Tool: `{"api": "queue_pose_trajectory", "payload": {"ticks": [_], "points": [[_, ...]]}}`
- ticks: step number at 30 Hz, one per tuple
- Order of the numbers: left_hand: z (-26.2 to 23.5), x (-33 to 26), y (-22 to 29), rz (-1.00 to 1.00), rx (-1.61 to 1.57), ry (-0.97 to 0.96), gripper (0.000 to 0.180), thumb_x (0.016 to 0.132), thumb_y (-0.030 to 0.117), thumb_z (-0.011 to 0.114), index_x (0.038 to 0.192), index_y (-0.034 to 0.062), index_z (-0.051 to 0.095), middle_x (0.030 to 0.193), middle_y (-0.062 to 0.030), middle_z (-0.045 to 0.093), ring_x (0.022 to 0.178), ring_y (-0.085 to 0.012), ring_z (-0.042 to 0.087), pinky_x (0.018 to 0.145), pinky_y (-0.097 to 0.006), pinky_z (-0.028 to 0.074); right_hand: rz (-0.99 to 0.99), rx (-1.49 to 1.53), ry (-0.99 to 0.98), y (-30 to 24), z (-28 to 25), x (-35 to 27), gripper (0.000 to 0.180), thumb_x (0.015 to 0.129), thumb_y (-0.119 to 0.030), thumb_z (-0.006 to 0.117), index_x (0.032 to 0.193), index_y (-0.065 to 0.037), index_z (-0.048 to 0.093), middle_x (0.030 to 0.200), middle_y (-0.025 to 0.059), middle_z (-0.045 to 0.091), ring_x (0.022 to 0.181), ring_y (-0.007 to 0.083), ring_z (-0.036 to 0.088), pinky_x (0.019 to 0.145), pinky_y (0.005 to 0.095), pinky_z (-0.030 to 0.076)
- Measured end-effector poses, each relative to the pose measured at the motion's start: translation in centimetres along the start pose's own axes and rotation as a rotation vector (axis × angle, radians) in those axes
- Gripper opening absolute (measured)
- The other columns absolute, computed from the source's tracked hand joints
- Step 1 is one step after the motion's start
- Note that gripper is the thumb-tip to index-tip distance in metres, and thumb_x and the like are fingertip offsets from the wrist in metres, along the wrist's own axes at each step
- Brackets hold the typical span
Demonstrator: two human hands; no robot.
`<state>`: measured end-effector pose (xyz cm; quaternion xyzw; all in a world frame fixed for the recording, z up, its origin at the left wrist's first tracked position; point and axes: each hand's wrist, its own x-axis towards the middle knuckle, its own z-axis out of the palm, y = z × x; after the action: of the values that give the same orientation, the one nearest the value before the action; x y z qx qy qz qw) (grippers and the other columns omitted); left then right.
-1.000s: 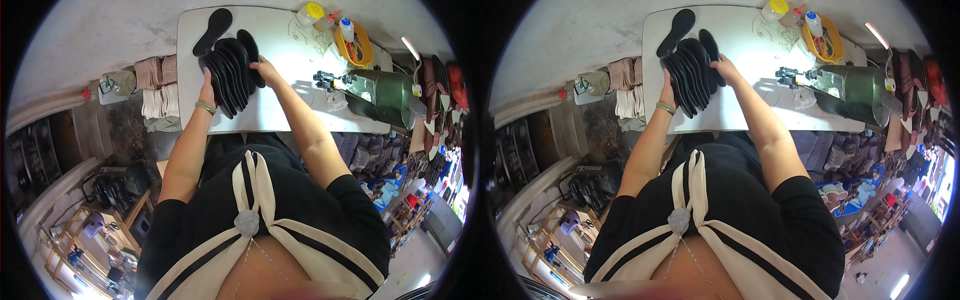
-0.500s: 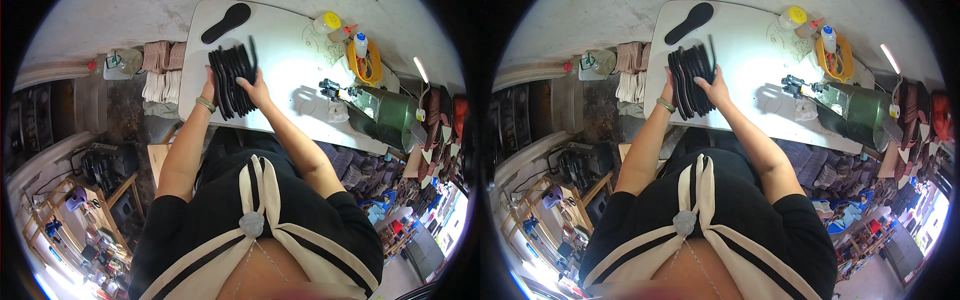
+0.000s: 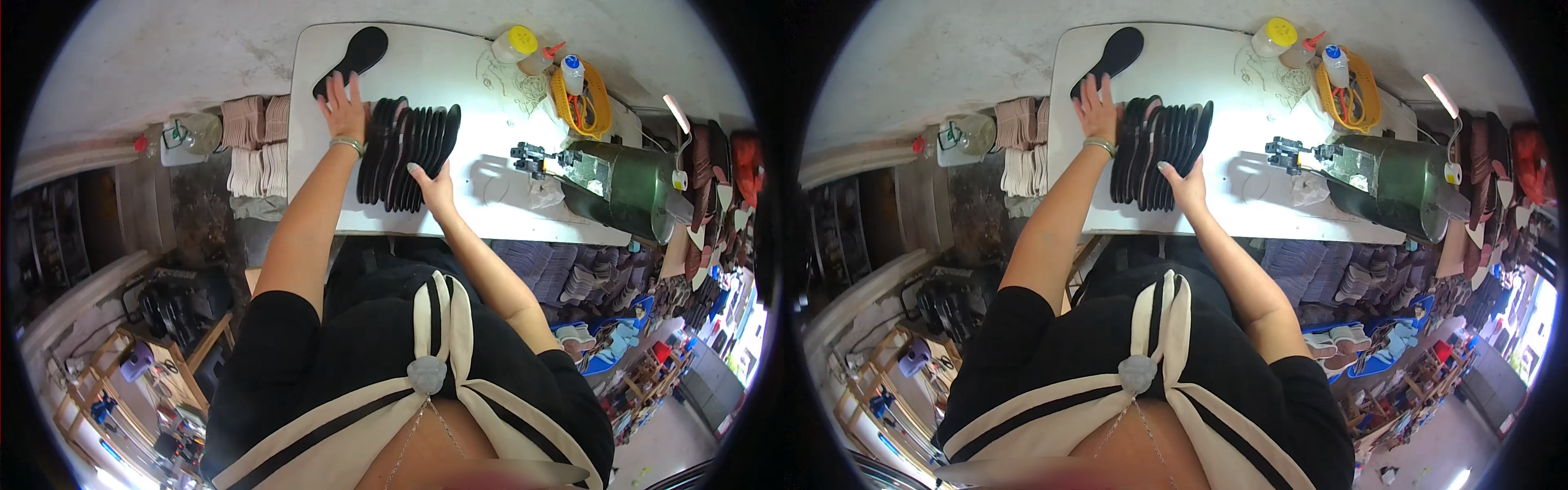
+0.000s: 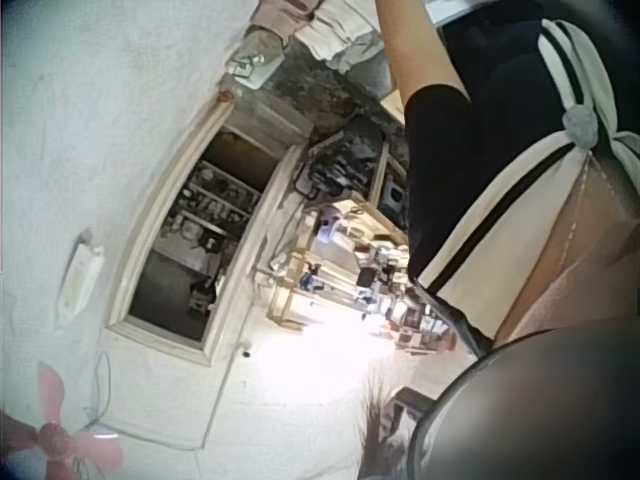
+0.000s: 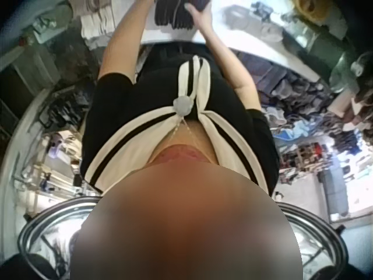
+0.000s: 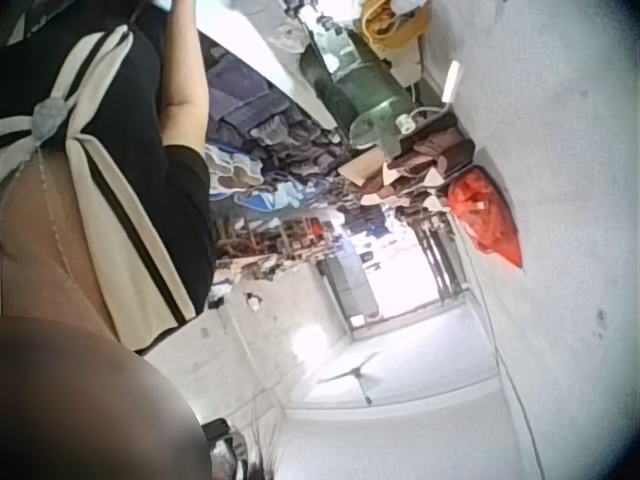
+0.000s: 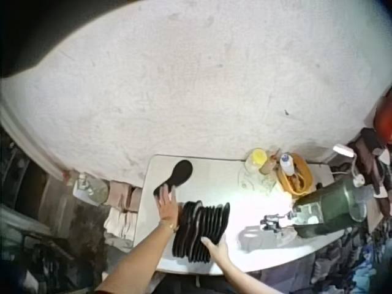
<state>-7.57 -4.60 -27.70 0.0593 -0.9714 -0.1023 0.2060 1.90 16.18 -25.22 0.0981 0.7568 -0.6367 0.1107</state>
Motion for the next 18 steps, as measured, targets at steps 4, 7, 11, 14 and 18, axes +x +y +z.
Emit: {"api": "queue_pose_trajectory", "payload": {"ticks": [4, 7, 11, 14, 18], "points": [[3.6, 2.9, -3.5, -0.161, 0.080, -0.001, 0.066, 0.081, 0.033, 0.064, 0.138, 0.0173, 0.035, 0.132, -0.0132, 0.041, 0.128, -0.0316, 0.034, 0.103, -0.053, 0.027, 0.050, -0.101, -0.023, -1.6, 0.5, 0.3, 0.071, 0.076, -0.013, 0.074, 0.131, 0.002, 0.032, 0.119, 0.0180, 0.055, 0.108, 0.0261, 0.056, 0.094, 0.0343, 0.043], [3.7, 2.5, -2.4, -0.290, -0.002, -0.119, 0.067, 0.081, 0.035, 0.064, 0.139, 0.0177, 0.035, 0.126, -0.0154, 0.043, 0.121, -0.0337, 0.038, 0.101, -0.053, 0.030, -0.008, -0.069, -0.025, -2.1, -0.1, 0.7, 0.076, 0.075, -0.017, 0.075, 0.134, 0.000, 0.030, 0.116, 0.0172, 0.056, 0.105, 0.0252, 0.058, 0.091, 0.0342, 0.045], [0.7, -2.1, -3.4, -0.314, -0.121, -0.158, 0.065, 0.084, 0.030, 0.061, 0.141, 0.0131, 0.033, 0.113, -0.0175, 0.046, 0.104, -0.0359, 0.045, 0.090, -0.046, 0.039, 0.115, -0.107, -0.086, -3.0, -1.3, 1.5, 0.086, 0.077, -0.028, 0.075, 0.139, 0.002, 0.024, 0.103, 0.0193, 0.061, 0.091, 0.0256, 0.063, 0.081, 0.0338, 0.050], [-4.4, -6.2, -3.2, -0.296, -0.312, -0.365, 0.060, 0.089, 0.023, 0.053, 0.142, 0.0059, 0.030, 0.106, -0.0190, 0.048, 0.097, -0.0366, 0.050, 0.090, -0.041, 0.041, 0.111, -0.318, -0.022, -1.7, -2.4, 1.9, 0.084, 0.077, -0.030, 0.074, 0.138, 0.001, 0.026, 0.104, 0.0215, 0.061, 0.092, 0.0259, 0.063, 0.079, 0.0344, 0.050], [-6.5, -9.7, -1.2, -0.310, -1.164, -0.572, 0.051, 0.095, 0.026, 0.043, 0.136, -0.0020, 0.034, 0.127, -0.0194, 0.048, 0.119, -0.0252, 0.046, 0.101, -0.033, 0.034, -0.073, 0.157, -0.105, 1.5, -1.0, 3.6, 0.084, 0.079, -0.028, 0.072, 0.141, 0.000, 0.022, 0.114, 0.0194, 0.056, 0.099, 0.0218, 0.059, 0.084, 0.0329, 0.049]]}}
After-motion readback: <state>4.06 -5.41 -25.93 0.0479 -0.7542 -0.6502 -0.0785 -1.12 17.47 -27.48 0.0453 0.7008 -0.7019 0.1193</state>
